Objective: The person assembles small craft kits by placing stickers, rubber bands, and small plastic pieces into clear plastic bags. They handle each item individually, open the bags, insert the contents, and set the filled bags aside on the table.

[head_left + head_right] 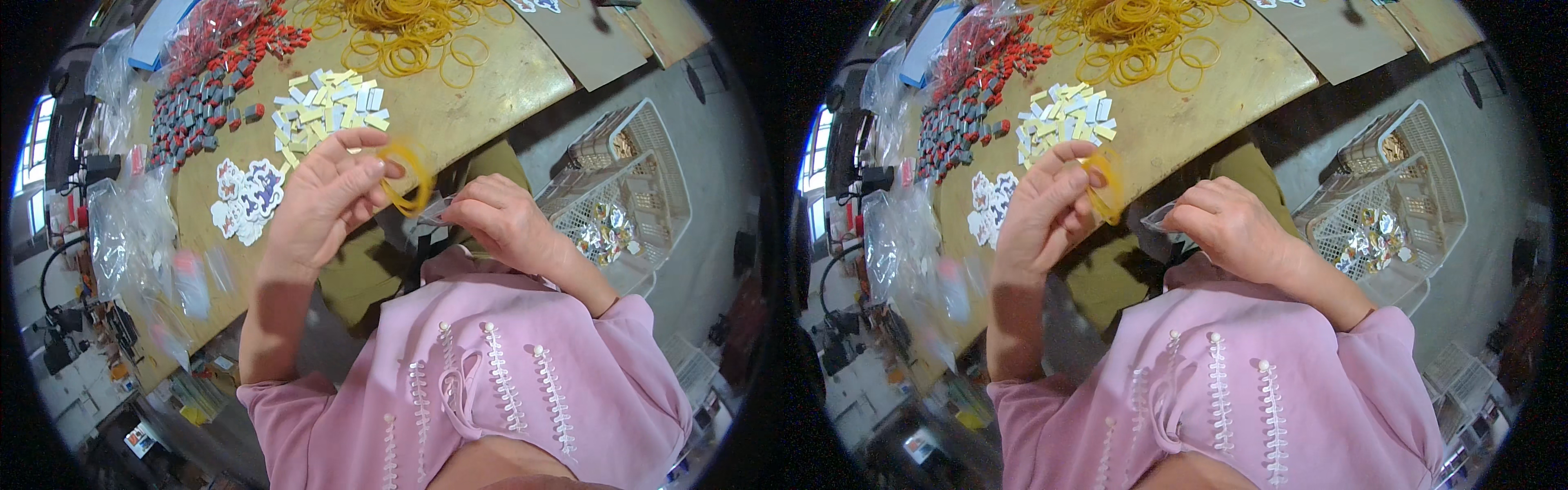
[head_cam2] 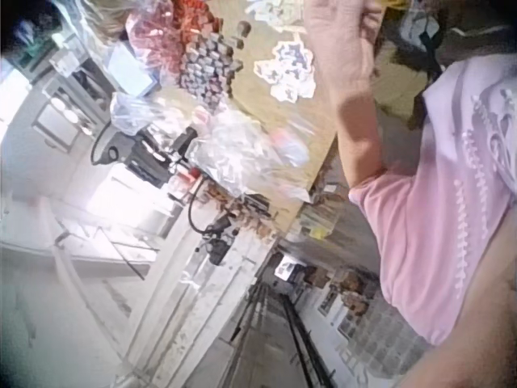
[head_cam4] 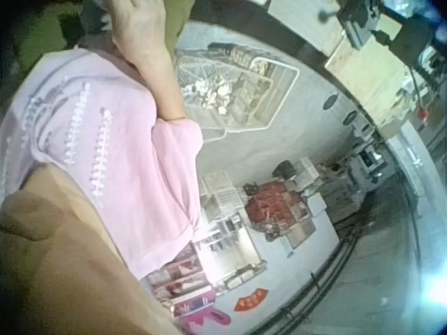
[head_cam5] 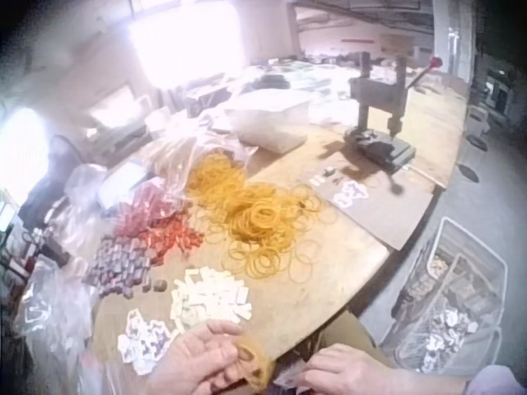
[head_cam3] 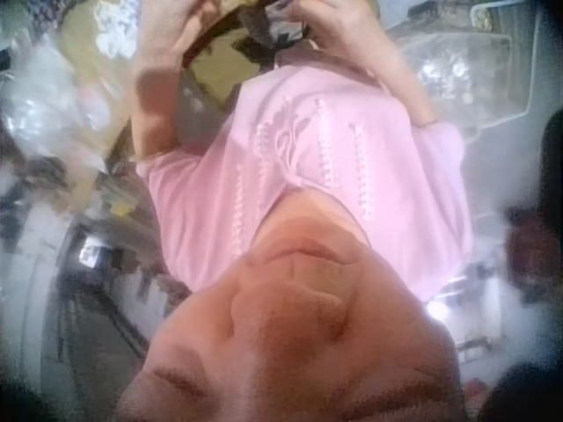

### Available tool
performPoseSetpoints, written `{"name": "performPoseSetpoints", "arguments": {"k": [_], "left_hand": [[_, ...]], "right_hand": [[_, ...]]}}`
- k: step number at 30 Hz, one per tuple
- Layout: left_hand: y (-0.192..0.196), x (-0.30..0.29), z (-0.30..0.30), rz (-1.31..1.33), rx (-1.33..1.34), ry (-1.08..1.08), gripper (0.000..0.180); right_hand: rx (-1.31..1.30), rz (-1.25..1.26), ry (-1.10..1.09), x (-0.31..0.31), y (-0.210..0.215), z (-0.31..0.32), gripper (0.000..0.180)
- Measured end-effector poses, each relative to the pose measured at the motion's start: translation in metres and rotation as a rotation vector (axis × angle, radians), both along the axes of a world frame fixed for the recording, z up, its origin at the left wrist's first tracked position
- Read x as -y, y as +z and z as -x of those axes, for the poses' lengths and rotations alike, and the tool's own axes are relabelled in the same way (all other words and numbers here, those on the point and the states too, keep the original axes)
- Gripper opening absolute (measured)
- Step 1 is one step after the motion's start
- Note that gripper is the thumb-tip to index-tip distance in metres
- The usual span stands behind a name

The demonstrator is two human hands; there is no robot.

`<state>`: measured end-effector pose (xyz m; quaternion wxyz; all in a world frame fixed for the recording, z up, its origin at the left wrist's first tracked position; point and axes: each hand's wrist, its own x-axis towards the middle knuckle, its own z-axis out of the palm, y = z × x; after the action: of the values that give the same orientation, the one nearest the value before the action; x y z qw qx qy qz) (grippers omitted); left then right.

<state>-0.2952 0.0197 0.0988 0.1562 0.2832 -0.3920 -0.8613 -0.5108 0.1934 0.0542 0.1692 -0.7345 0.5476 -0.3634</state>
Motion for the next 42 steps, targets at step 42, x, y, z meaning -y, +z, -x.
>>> {"name": "performPoseSetpoints", "arguments": {"k": [42], "left_hand": [[-0.017,-0.049,-0.029,-0.031,0.078,0.106,0.022]], "right_hand": [[-0.009,-0.012,0.053,0.010,-0.004,-0.022,0.024]]}}
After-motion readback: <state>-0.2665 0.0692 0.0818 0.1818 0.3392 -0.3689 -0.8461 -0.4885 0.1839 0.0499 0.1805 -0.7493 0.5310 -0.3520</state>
